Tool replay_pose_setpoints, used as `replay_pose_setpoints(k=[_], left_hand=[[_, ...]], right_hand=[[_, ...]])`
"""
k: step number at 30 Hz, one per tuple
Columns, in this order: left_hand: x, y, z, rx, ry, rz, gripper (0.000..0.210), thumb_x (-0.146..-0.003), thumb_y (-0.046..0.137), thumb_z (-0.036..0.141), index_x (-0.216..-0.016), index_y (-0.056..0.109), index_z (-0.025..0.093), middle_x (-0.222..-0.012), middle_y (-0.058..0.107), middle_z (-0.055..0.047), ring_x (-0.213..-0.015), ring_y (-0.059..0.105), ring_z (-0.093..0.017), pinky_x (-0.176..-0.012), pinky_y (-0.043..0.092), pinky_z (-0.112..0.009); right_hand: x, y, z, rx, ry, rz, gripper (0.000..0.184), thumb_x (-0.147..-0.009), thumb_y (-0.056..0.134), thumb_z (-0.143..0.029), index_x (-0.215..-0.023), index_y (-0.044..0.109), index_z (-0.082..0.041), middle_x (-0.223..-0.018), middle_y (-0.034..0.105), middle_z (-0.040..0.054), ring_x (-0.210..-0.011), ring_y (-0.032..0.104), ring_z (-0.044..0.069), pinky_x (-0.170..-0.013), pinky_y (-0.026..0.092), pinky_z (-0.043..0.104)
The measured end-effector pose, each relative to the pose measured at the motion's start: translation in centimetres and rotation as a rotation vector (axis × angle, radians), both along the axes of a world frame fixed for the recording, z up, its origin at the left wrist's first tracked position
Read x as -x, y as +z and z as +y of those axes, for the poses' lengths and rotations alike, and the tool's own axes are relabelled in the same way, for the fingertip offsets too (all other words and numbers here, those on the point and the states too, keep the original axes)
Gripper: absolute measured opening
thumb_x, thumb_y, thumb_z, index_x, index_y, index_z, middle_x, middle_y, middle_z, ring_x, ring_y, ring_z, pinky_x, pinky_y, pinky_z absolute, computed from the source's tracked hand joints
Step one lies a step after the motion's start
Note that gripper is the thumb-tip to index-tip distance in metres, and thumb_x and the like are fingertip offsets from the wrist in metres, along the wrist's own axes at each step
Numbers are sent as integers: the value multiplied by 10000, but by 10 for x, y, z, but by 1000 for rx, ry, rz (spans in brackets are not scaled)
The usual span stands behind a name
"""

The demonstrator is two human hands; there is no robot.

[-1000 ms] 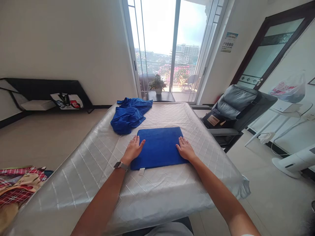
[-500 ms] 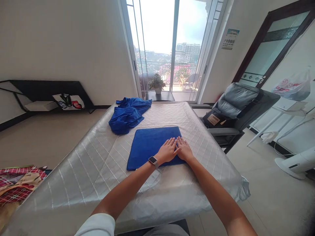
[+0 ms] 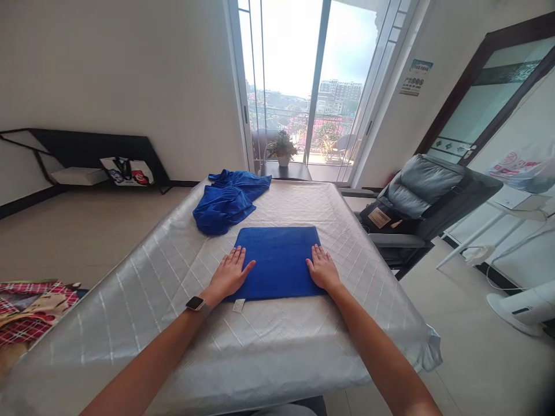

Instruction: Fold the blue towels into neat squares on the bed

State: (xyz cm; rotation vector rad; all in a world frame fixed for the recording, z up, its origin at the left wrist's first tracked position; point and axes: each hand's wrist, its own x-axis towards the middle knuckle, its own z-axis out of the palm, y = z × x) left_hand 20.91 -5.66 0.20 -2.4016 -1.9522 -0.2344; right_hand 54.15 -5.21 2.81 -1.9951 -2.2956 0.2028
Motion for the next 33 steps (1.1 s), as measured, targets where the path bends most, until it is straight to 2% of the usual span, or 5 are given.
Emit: replay_pose_setpoints(k=[7, 12, 18, 25, 33], left_hand=[[14, -6, -21, -39, 15, -33, 881, -1021, 145, 651, -1555, 324, -27, -1631, 287, -257, -1526, 292, -321, -1239, 271, -492], [13, -6, -20, -30, -18, -44, 899, -1017, 119, 660, -1552, 325, -32, -1632, 281, -263, -1531, 278, -322, -1241, 262, -485], [17, -13, -22, -29, -15, -56, 926, -1006, 107, 680, -1559, 303, -35, -1635, 274, -263, -1534, 270, -326, -1244, 255, -485], [15, -15, -22, -44, -13, -58, 879, -1020, 130, 645, -1557, 319, -25, -1635, 283, -251, -1533, 278, -313, -1245, 261, -481], [12, 11, -30, -160, 21, -23, 884, -1019, 167, 637, -1540, 338, -56, -1604, 340, -275, -1508, 330, -345, -1248, 249, -512]], right_hand=[[3, 8, -4, -65, -5, -59, 639, -1069, 222, -405, -1608, 265, -65, -1684, 214, 112, -1565, 178, 232, -1265, 141, 423], [2, 17, -37, -104, 37, -93, 636, -1076, 175, -413, -1610, 271, -81, -1679, 228, 107, -1571, 157, 238, -1270, 125, 454], [-10, 9, -82, 0, 48, -22, 742, -1060, 138, -579, -1628, 200, -105, -1692, 172, 83, -1575, 122, 219, -1277, 159, 430], [-13, 1, -81, -2, 39, 1, 725, -1063, 136, -562, -1626, 198, -109, -1692, 170, 72, -1576, 114, 203, -1283, 144, 427], [-9, 6, -84, 19, 41, 10, 722, -1064, 133, -540, -1627, 194, -91, -1693, 151, 82, -1578, 104, 217, -1282, 133, 430]])
